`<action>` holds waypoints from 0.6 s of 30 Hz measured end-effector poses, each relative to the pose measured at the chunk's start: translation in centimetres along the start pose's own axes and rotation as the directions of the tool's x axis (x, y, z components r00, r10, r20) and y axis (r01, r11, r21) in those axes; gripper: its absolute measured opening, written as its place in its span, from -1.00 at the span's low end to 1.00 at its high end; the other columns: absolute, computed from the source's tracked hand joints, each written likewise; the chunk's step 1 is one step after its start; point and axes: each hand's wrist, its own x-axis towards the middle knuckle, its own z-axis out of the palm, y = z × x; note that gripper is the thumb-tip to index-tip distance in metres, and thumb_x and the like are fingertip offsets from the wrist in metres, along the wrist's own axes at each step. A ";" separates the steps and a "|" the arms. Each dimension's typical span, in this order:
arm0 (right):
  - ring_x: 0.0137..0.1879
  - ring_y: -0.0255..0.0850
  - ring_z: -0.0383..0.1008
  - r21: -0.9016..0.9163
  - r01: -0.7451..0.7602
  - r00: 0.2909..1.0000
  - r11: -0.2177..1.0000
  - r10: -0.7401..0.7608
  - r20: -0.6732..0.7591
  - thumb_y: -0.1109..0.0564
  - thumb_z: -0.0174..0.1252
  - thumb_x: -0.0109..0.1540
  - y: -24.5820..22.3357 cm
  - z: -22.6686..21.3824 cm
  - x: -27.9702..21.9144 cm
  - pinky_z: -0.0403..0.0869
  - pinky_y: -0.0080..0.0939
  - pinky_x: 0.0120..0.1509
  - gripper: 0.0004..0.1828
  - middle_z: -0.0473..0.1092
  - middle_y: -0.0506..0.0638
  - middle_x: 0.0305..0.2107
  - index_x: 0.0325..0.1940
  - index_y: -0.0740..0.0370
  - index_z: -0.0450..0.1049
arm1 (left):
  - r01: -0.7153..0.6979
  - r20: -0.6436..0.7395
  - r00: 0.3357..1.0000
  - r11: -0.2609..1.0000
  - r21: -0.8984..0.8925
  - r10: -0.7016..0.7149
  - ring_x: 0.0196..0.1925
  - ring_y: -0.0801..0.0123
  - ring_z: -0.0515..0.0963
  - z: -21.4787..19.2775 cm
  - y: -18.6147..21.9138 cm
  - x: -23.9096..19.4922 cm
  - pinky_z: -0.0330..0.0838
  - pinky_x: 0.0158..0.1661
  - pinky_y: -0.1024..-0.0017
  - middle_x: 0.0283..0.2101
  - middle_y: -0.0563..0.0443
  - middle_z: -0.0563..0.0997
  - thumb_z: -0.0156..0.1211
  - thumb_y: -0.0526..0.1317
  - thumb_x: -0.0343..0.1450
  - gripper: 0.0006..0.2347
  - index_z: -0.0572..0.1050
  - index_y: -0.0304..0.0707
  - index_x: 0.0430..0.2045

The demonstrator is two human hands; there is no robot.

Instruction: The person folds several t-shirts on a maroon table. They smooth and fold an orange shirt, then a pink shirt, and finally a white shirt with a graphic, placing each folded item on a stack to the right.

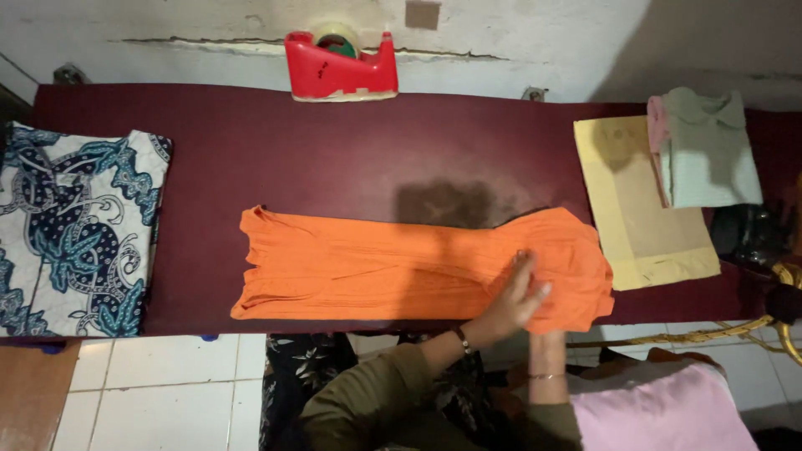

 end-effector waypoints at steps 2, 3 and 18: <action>0.56 0.15 0.05 -0.201 0.049 0.997 0.978 -0.036 0.066 -0.25 -0.25 0.43 -0.1 1.6 0.2 0.11 0.22 0.55 -0.26 0.04 0.22 0.48 0.58 0.21 -0.01 | 0.066 -0.017 0.997 0.969 -0.236 -0.072 0.67 -0.06 -0.21 -0.4 -1.9 0.7 -0.25 0.55 0.00 0.61 -0.36 -0.13 -0.25 0.27 0.60 -0.25 -0.11 -0.40 0.51; 0.56 0.15 0.03 -0.298 0.081 0.993 0.951 -0.051 0.107 -0.25 -0.25 0.43 -0.2 2.5 0.8 0.09 0.22 0.56 -0.26 0.04 0.23 0.48 0.58 0.22 -0.01 | 0.115 -0.019 0.990 0.881 -0.460 -0.140 0.67 0.02 -0.16 -0.6 -2.8 1.5 -0.18 0.54 0.06 0.62 -0.25 -0.10 -0.31 0.29 0.60 -0.27 -0.11 -0.36 0.50; 0.67 0.22 -0.31 -0.763 0.563 0.825 -0.319 0.152 0.545 -0.14 -0.15 0.43 6.7 19.3 -0.3 -0.26 0.36 0.65 -0.24 -0.16 0.36 0.54 0.59 0.34 -0.05 | 0.552 -0.135 0.593 0.523 -0.650 -0.794 0.40 0.38 0.29 -21.7 7.3 -3.2 0.16 0.25 0.13 0.39 0.05 0.38 0.16 0.10 0.40 -0.33 0.17 -0.15 0.40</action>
